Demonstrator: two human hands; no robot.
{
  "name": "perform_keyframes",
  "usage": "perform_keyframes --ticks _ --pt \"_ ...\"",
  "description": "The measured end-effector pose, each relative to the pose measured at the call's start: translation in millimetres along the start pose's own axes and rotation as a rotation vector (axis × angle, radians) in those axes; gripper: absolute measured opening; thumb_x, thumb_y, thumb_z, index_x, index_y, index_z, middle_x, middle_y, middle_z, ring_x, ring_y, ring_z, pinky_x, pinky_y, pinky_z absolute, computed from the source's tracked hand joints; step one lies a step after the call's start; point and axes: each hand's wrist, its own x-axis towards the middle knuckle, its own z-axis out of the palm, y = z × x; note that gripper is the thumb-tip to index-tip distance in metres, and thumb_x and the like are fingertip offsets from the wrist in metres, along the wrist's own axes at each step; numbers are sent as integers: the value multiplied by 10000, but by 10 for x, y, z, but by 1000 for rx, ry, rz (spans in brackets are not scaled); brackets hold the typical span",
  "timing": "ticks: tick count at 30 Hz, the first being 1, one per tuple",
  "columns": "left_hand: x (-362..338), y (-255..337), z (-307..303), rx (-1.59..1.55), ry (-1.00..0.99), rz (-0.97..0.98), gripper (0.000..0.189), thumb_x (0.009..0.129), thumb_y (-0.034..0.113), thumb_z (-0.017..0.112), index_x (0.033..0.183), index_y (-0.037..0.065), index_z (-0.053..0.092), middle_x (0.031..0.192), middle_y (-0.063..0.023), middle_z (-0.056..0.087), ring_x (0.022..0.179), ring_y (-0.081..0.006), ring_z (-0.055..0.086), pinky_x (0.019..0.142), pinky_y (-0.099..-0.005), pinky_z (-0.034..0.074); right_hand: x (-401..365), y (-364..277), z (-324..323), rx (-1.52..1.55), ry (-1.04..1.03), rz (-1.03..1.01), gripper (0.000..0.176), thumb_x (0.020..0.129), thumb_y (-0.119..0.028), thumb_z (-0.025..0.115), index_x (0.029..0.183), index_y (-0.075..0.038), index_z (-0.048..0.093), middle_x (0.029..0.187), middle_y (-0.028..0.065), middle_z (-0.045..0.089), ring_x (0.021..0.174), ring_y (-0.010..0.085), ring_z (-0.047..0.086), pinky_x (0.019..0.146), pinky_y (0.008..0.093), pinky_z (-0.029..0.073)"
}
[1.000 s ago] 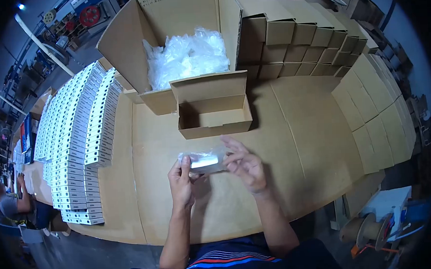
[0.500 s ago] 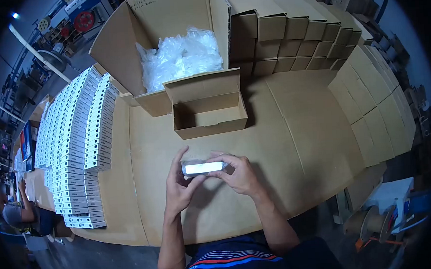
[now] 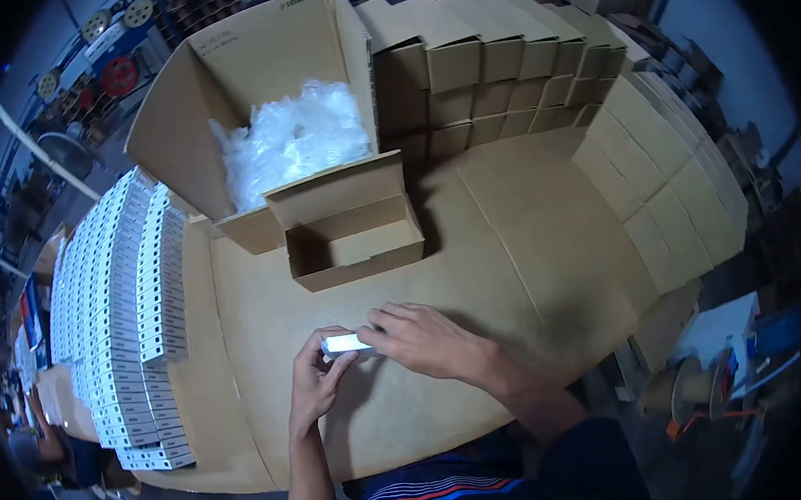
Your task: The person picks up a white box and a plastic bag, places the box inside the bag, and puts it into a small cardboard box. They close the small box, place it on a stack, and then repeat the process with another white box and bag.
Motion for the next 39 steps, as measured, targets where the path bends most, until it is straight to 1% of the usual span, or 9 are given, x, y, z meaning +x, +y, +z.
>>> perform_keyframes --ticks 4,5,9,13,16,21,25,31,39 --pt "57 20 -10 -116 75 52 530 888 3 784 1351 23 527 1333 -110 584 1199 -204 597 932 -335 564 54 145 -247 135 -41 -10 232 917 -93 634 1130 -16 579 1041 167 600 973 381 651 810 479 552" --pt "103 34 -70 37 107 54 725 856 40 817 1460 42 417 1435 -139 510 1297 -258 543 997 -395 547 81 164 -333 163 24 52 216 932 -68 665 1122 -6 581 1037 184 615 932 410 661 782 472 548" --pt "241 174 -138 532 249 113 817 884 94 779 1580 112 351 1532 -231 403 1348 -399 498 1067 -496 491 285 180 -364 251 616 279 297 851 33 758 1108 -9 614 1028 170 635 918 372 676 757 435 546" --pt "417 109 -115 867 246 254 840 900 88 747 1618 148 314 1560 -299 329 1355 -484 464 1091 -522 468 430 274 191 128 968 303 334 850 79 737 1153 -7 628 1029 203 622 957 379 670 802 435 558" --pt "493 34 -80 932 233 233 858 903 112 749 1630 160 295 1545 -329 339 1352 -517 457 1079 -533 477 516 408 394 -40 997 290 305 851 85 734 1125 8 624 1059 207 661 898 352 657 786 411 540" --pt "520 -57 -34 956 265 259 858 905 133 755 1626 141 291 1534 -330 365 1318 -506 490 1053 -530 496 436 681 422 -94 867 457 299 934 23 652 1220 1 569 1178 283 581 1122 470 639 881 497 579" --pt "509 -84 6 913 285 244 843 918 155 749 1623 122 287 1536 -330 364 1270 -503 525 1013 -531 521 410 671 313 -44 848 464 278 890 64 647 1154 16 574 1027 207 559 920 429 595 784 499 482" --pt "528 -118 65 918 317 219 828 930 203 744 1615 92 293 1514 -340 376 1254 -511 532 980 -513 542 423 740 188 -57 691 437 247 909 57 638 1139 27 554 1056 249 561 896 482 623 764 545 516" --pt "451 -80 109 930 355 192 802 911 183 760 1584 82 335 1455 -315 422 1230 -500 550 927 -512 564 471 1001 538 -139 938 564 145 875 -7 723 971 35 622 907 215 623 809 437 628 721 506 489"
